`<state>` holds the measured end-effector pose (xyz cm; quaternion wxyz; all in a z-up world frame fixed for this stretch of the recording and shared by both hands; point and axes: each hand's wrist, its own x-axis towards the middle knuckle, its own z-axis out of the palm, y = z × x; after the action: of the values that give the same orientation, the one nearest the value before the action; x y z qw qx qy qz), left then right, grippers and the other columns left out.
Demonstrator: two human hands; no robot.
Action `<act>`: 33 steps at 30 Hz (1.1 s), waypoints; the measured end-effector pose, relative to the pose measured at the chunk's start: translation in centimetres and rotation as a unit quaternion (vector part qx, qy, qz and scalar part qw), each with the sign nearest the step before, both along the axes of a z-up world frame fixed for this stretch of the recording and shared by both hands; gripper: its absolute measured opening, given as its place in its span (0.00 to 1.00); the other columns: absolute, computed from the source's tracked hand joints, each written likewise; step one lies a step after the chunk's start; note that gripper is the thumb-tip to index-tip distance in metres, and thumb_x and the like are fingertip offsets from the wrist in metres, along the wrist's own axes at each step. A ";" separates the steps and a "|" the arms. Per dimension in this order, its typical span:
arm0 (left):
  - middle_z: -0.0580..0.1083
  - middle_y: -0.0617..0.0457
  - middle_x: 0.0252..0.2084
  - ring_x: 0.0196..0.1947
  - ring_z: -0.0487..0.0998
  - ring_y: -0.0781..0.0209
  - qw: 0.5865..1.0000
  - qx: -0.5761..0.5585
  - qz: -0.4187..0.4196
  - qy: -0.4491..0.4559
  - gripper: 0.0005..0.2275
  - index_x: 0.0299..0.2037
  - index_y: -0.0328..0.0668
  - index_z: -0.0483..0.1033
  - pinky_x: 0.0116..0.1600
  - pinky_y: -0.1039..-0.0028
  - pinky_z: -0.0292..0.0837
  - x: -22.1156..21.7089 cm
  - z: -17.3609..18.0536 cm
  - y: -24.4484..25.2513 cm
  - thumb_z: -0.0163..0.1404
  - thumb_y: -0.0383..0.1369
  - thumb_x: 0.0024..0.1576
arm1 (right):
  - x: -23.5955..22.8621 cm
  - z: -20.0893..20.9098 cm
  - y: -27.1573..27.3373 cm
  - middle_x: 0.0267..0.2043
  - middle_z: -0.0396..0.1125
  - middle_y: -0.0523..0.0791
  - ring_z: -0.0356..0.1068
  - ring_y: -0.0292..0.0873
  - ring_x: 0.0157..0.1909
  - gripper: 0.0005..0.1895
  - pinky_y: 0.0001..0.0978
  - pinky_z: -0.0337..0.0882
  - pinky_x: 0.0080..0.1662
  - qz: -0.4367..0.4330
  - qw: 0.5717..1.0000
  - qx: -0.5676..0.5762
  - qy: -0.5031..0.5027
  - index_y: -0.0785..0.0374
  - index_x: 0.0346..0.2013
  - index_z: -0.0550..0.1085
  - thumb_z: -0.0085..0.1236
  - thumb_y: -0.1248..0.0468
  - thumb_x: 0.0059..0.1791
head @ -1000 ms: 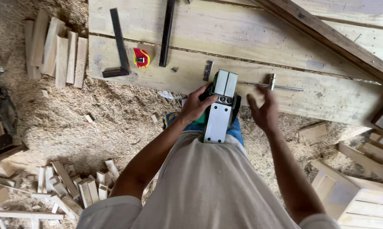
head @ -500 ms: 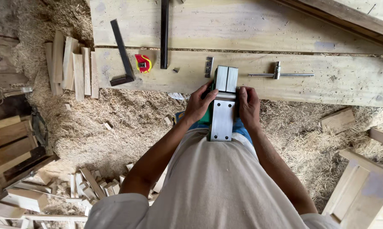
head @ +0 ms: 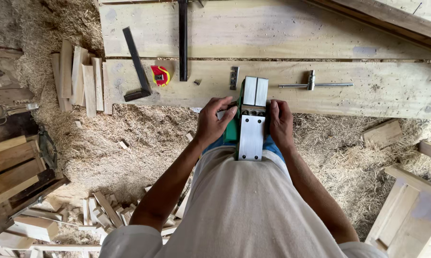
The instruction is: The person uses a screwdriver and their hands to adjust the blade assembly and metal components of a hand planer on a wooden workbench.
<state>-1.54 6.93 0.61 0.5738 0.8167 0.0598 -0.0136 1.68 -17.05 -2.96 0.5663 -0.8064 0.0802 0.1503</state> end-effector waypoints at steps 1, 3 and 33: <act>0.77 0.46 0.50 0.47 0.82 0.57 1.000 0.010 -0.007 -0.012 0.15 0.56 0.36 0.77 0.52 0.69 0.79 0.1 0.4 0.0 0.56 0.37 0.63 | 0.1 -0.1 0.0 0.41 0.72 0.46 0.70 0.37 0.43 0.18 0.29 0.74 0.44 -0.003 1.000 0.002 0.009 0.67 0.50 0.72 0.41 0.54 0.62; 0.76 0.47 0.49 0.46 0.81 0.57 0.998 0.041 -0.025 -0.034 0.13 0.54 0.38 0.78 0.51 0.69 0.78 0.1 1.2 -0.1 0.57 0.36 0.62 | -0.1 -0.1 -0.3 0.41 0.72 0.46 0.71 0.37 0.42 0.19 0.28 0.75 0.44 0.004 1.000 -0.006 0.011 0.66 0.50 0.72 0.41 0.53 0.62; 0.74 0.54 0.33 0.28 0.74 0.62 0.992 0.092 0.004 0.082 0.07 0.40 0.40 0.84 0.36 0.69 0.72 0.0 1.3 -2.7 0.60 0.34 0.58 | -0.5 1.0 -1.5 0.55 0.71 0.46 0.69 0.36 0.56 0.20 0.29 0.71 0.58 0.026 0.990 0.130 0.046 0.67 0.64 0.68 0.46 0.58 0.60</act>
<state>-1.50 4.22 1.92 0.4897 0.8617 0.1109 -0.0730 1.17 -18.51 -1.95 0.6578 -0.7202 0.0645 0.2108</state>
